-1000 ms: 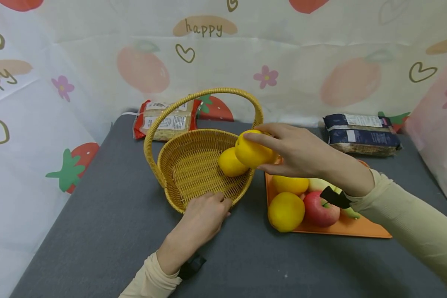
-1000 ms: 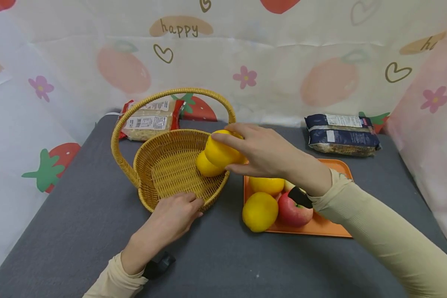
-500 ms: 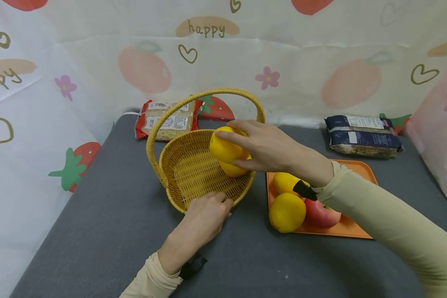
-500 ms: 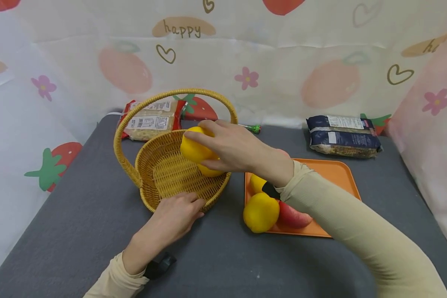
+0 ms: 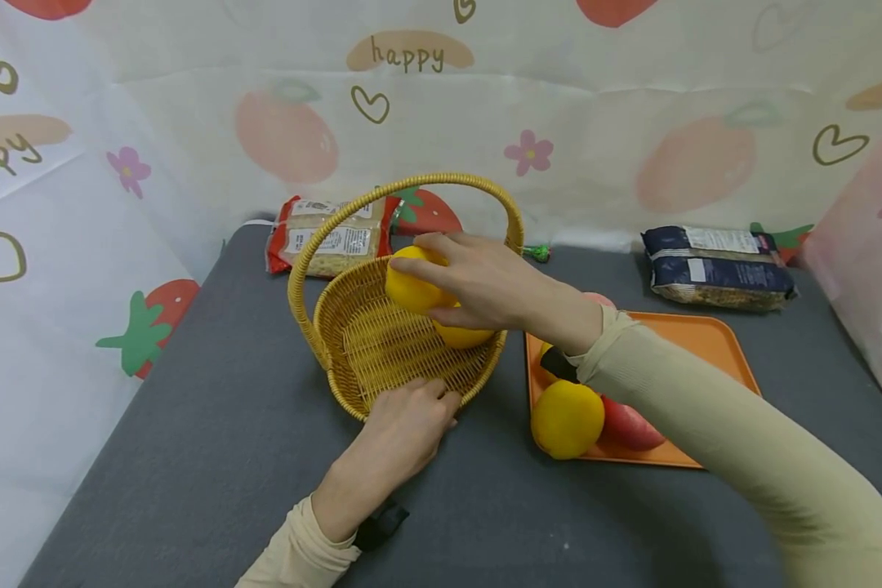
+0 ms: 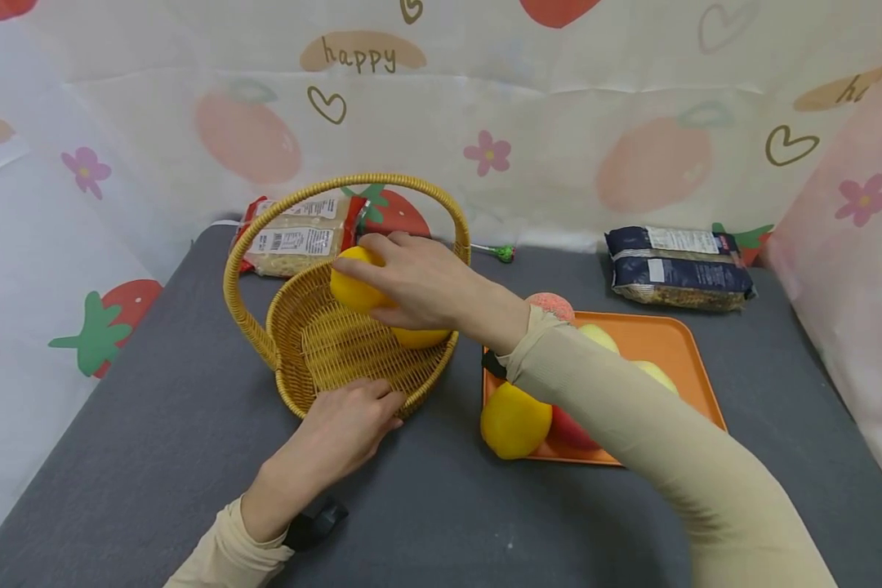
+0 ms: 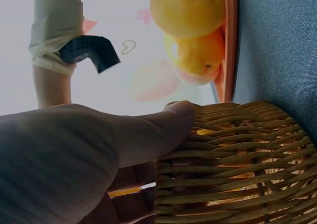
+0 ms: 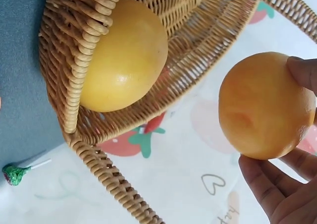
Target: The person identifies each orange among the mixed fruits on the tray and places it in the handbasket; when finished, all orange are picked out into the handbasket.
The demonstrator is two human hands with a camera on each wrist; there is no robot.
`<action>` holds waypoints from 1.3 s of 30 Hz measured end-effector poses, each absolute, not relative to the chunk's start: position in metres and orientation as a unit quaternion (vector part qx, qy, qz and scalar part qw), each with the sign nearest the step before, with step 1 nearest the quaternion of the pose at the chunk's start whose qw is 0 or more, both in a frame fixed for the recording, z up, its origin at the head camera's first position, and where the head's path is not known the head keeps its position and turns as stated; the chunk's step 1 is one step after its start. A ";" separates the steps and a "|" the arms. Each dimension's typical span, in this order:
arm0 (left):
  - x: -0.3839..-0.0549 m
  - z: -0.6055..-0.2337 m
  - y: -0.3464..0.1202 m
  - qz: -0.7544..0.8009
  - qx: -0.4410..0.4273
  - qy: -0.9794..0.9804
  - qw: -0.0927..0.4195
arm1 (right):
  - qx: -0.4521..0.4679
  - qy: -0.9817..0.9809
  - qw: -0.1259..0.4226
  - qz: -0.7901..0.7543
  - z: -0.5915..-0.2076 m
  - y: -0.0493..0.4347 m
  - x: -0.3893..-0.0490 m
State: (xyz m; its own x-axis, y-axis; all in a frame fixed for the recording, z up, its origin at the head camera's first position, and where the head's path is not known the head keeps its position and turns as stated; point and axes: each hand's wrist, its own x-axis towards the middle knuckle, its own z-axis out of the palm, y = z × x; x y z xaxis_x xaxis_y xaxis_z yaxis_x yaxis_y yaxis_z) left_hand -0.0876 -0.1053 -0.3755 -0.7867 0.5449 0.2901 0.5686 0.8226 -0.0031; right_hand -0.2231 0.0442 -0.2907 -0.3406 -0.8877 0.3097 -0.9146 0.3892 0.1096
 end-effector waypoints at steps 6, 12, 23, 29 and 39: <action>-0.088 -0.376 -0.106 -0.041 -0.293 -0.945 0.141 | 0.536 -0.832 0.142 0.015 -0.292 0.032 -0.229; -0.088 -0.374 -0.105 -0.045 -0.293 -0.946 0.131 | 0.525 -0.843 0.119 -0.005 -0.294 0.023 -0.240; -0.088 -0.375 -0.106 -0.051 -0.291 -0.947 0.127 | 0.519 -0.849 0.097 -0.024 -0.298 0.007 -0.247; -0.087 -0.375 -0.107 -0.053 -0.291 -0.947 0.124 | 0.522 -0.850 0.071 -0.010 -0.304 -0.001 -0.248; -0.087 -0.375 -0.107 -0.053 -0.293 -0.946 0.128 | 0.520 -0.851 0.049 -0.046 -0.307 -0.003 -0.250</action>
